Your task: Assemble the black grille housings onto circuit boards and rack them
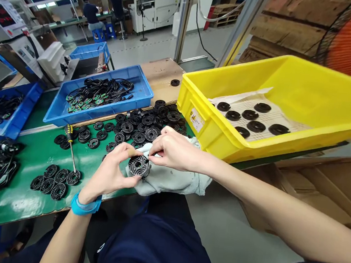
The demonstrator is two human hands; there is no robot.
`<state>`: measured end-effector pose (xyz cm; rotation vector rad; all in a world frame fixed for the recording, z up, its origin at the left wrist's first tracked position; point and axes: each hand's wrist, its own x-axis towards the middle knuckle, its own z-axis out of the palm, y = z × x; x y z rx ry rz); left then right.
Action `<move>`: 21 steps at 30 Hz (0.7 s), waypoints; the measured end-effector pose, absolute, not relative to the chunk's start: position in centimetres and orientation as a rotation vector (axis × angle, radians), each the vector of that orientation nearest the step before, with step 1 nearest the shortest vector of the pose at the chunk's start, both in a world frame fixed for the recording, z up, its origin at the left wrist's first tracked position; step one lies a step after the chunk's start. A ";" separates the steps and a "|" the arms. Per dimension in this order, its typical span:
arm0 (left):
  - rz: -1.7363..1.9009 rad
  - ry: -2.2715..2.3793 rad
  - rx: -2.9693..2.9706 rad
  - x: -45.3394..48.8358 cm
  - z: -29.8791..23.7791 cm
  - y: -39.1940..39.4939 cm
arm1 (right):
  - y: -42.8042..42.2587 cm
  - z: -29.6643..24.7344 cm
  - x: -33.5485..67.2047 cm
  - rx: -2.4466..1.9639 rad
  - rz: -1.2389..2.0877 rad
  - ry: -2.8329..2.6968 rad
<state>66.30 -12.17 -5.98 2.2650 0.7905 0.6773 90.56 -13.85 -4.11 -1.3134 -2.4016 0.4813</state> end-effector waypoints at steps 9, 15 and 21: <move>0.580 0.796 2.233 66.5 -5.1 -11.4 | -13.9 -4.1 90.4 -1.298 0.468 -2.400; 0.555 0.734 2.185 66.3 -5.3 -10.8 | -14.0 -4.1 90.4 -1.268 0.441 -2.411; 0.615 0.707 2.077 66.2 -6.4 -10.8 | -14.0 -4.1 90.5 -1.277 0.470 -2.402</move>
